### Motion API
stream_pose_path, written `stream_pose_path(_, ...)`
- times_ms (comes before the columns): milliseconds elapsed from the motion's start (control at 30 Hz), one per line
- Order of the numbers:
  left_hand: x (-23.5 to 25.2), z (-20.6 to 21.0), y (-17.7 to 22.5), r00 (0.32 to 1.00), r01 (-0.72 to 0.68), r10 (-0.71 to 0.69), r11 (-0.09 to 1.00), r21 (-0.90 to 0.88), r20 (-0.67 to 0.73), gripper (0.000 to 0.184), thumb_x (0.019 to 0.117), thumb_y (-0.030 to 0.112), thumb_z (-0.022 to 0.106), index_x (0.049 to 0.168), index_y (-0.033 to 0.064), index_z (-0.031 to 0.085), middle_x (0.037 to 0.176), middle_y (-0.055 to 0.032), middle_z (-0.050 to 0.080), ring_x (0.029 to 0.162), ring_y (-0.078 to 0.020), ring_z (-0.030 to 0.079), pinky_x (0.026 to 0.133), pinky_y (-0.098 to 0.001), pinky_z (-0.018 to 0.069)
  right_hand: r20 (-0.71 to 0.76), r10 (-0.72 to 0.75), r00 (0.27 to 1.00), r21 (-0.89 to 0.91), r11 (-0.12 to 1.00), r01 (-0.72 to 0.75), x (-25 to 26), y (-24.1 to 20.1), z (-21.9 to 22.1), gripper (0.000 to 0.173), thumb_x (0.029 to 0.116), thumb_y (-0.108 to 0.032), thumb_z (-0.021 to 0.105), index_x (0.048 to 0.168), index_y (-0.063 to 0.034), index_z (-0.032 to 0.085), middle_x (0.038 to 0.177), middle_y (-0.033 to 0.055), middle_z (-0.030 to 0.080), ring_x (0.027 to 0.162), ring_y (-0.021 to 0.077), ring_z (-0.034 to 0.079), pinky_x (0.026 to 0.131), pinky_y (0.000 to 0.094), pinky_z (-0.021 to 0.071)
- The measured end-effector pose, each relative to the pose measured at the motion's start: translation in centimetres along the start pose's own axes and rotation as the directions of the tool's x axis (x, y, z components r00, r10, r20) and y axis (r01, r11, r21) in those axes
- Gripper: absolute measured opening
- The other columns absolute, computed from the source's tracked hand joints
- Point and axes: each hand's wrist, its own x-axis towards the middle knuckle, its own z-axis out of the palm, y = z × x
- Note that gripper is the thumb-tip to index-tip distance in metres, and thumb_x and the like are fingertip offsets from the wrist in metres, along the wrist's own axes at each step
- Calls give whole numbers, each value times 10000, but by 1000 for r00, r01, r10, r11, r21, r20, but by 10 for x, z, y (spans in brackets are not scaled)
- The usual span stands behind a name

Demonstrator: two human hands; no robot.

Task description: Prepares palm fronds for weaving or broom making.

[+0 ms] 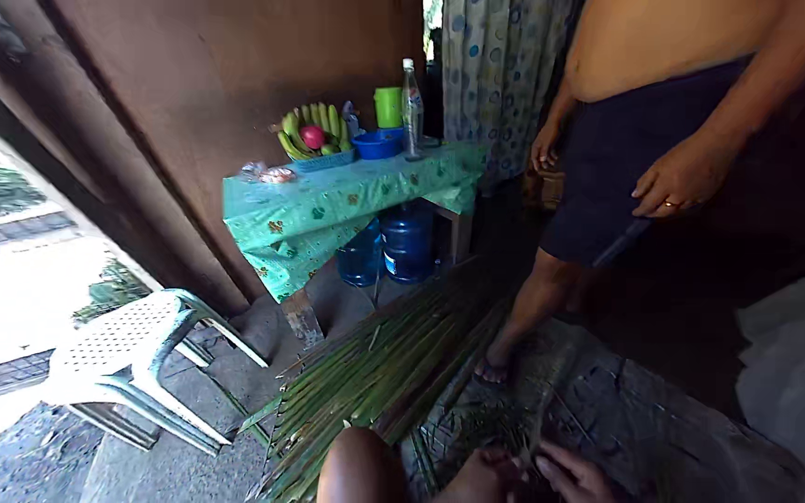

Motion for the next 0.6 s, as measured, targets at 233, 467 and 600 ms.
stream_pose_path(233,-11,7,8,998,35,-36,999,17,53,224,1120,170,392,1064,35,563,585,45,497,454,-50,520,461,-204,501,-153,246,957,171,961,-219,14,3,-18,348,1037,-127,539,1344,14,620,785,-13,608,601,12,512,556,178,437)
stream_pose_path(467,-16,11,6,997,35,-35,999,9,66,231,1116,141,375,1042,33,566,572,36,500,430,-53,508,442,-201,494,-337,297,893,277,938,-207,22,11,-24,359,1046,-113,512,1364,26,605,750,-4,596,560,29,503,508,188,426)
stream_pose_path(600,-15,12,5,996,54,-53,998,-21,66,247,1121,143,360,1040,24,560,565,24,505,426,-62,517,439,-205,497,-358,376,854,436,877,-203,22,12,-34,342,1073,-111,481,1367,10,608,669,-8,552,470,47,454,421,184,374)
